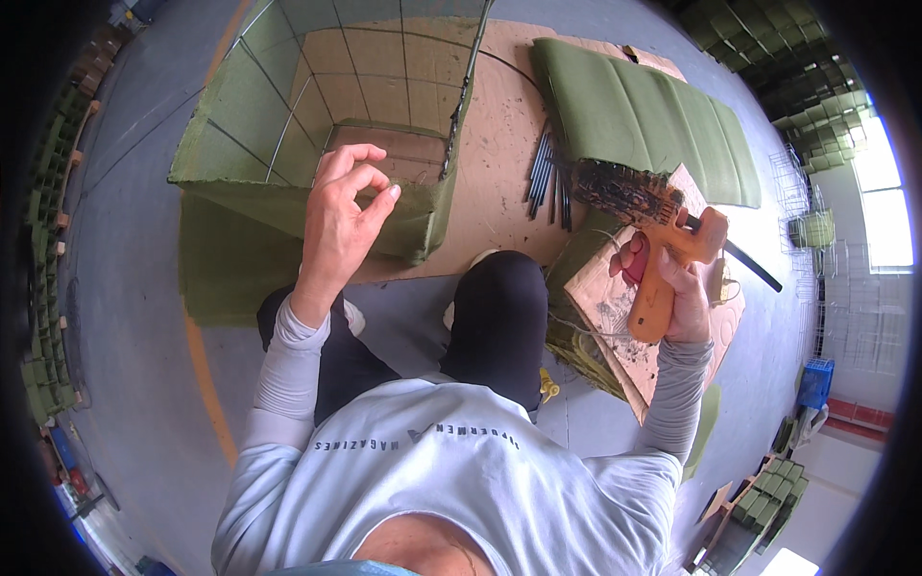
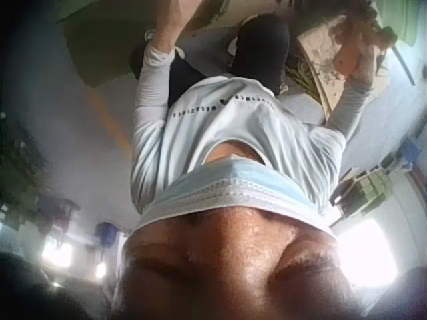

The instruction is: Gluing green fabric covers onto wire frames using a hot glue gun to assemble products.

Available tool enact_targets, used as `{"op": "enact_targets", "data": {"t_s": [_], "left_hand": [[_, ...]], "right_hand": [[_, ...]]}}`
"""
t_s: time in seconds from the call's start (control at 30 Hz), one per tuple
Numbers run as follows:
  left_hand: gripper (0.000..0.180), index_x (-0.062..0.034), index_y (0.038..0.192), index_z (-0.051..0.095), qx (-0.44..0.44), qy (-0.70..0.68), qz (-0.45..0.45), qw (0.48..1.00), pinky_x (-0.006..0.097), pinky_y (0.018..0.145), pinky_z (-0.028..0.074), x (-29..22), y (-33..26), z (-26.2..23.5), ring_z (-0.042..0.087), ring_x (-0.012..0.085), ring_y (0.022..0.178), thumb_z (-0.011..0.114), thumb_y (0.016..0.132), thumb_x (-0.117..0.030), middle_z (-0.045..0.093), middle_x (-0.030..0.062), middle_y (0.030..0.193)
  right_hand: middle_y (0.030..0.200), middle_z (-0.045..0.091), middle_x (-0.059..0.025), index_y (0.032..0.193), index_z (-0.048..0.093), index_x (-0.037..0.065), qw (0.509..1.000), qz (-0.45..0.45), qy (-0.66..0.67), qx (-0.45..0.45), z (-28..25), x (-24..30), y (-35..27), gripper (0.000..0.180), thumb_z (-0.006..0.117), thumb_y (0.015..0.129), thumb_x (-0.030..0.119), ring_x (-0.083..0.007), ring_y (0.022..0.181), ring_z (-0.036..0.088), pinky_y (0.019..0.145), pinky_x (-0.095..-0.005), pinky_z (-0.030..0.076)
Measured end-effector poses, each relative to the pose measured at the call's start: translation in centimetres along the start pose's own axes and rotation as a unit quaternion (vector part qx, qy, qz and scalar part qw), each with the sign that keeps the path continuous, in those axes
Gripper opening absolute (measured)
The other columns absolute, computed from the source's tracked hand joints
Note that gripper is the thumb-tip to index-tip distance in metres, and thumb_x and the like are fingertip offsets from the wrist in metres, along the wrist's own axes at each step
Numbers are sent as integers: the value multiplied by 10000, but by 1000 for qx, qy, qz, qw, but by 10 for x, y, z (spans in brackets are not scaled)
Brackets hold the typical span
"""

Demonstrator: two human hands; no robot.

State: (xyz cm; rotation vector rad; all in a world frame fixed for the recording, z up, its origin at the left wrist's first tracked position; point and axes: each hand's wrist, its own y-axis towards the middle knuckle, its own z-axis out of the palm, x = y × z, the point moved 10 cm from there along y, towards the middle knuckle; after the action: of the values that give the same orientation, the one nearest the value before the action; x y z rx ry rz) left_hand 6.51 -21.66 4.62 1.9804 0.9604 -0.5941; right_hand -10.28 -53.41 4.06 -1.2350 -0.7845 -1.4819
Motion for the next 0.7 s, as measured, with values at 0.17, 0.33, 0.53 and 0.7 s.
{"op": "enact_targets", "data": {"t_s": [0.17, 0.33, 0.53, 0.7], "left_hand": [[117, 6, 741, 609, -3, -16, -10, 1000, 335, 655, 508, 2, 1, 1, 560, 273, 1099, 709, 795, -20, 607, 121, 1152], [118, 9, 724, 608, -7, 2, -3, 1000, 317, 605, 513, 1, 0, -1, 560, 264, 1088, 705, 787, -14, 602, 127, 1154], [105, 10, 731, 617, -16, -52, -30, 998, 366, 742, 502, 7, -4, -1, 574, 282, 1030, 710, 772, -15, 603, 121, 1109], [108, 16, 732, 619, -21, -9, 50, 999, 358, 770, 487, -11, 2, 5, 582, 264, 964, 716, 766, -19, 610, 114, 1026]], "right_hand": [[998, 591, -101, 1234, 506, 37, 1000, 4, 9, 8, -1, -7, -4, 532, 741, 823, 281, -247, 876, 578, 801, -425, 491], [987, 604, -125, 1136, 560, -7, 991, 61, 54, 104, 11, -33, -3, 479, 765, 808, 276, -313, 908, 623, 814, -447, 505], [1009, 610, -139, 1146, 557, 0, 993, 26, 36, 110, 39, -30, 29, 463, 748, 827, 277, -331, 921, 624, 859, -483, 514], [1026, 634, -127, 1182, 553, -1, 993, -107, 45, -16, -28, 0, 34, 404, 633, 939, 310, -307, 974, 643, 901, -433, 510]]}}
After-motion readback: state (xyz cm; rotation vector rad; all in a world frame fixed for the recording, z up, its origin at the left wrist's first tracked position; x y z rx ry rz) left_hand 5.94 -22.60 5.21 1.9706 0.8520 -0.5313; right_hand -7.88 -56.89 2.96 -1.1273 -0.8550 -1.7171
